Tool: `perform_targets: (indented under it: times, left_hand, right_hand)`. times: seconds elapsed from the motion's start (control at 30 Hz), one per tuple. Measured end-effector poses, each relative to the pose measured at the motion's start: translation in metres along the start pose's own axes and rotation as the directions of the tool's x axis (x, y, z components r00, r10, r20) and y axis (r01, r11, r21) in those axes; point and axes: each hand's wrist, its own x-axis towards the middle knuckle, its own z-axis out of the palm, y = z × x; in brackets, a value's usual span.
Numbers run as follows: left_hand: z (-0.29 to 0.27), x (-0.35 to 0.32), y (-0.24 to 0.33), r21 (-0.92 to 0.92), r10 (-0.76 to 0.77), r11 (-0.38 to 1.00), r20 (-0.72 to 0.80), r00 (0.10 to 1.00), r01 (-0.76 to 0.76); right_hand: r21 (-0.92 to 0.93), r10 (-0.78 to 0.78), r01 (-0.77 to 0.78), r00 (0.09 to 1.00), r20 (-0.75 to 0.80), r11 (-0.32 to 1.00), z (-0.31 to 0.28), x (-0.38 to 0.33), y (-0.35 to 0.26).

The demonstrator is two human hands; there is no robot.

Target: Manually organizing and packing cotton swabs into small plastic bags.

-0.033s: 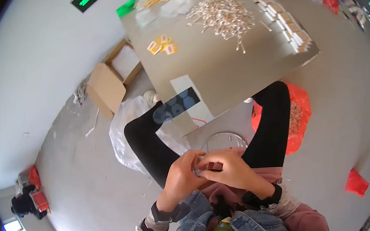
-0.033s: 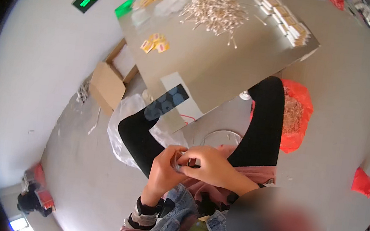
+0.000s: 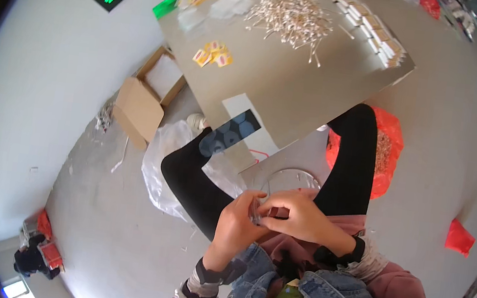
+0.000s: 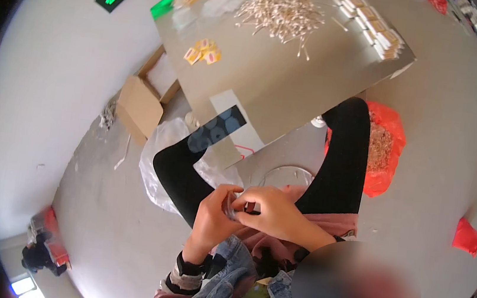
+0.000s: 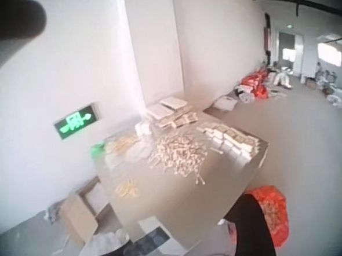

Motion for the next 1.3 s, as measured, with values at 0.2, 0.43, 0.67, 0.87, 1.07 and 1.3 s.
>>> perform_targets:
  times: [0.2, 0.43, 0.67, 0.87, 1.07, 1.3]
  left_hand:
    - [-0.015, 0.02, -0.041, 0.164, 0.002, 0.986, -0.051, 0.999, 0.006]
    - [-0.092, 0.075, -0.164, 0.543, -0.177, 0.803, -0.176, 0.968, 0.246]
    - [-0.076, 0.107, -0.164, 0.571, 0.012, 0.816, -0.172, 0.985, 0.09]
    - [-0.066, 0.124, -0.135, 0.715, 0.178, 0.698, -0.104, 0.979, -0.051]
    - [-0.058, 0.128, -0.123, 0.747, -0.012, 0.661, -0.085, 0.996, 0.072]
    - [-0.067, 0.117, -0.118, 0.64, 0.09, 0.767, -0.036, 0.995, -0.046]
  right_hand:
    - [-0.067, 0.043, -0.052, 0.992, -0.122, 0.996, 0.006, 0.004, 0.01]
    - [-0.021, 0.132, -0.139, 0.971, -0.197, 0.99, -0.012, -0.004, 0.014]
    - [-0.074, 0.169, -0.188, 0.962, -0.214, 0.979, -0.011, -0.01, 0.02]
    - [-0.146, 0.098, -0.138, 0.962, -0.253, 0.98, -0.016, -0.011, 0.023]
    - [-0.111, 0.122, -0.159, 0.952, -0.281, 0.981, -0.019, -0.016, 0.021]
    - [-0.156, 0.099, -0.144, 0.959, -0.267, 0.977, -0.02, -0.018, 0.026]
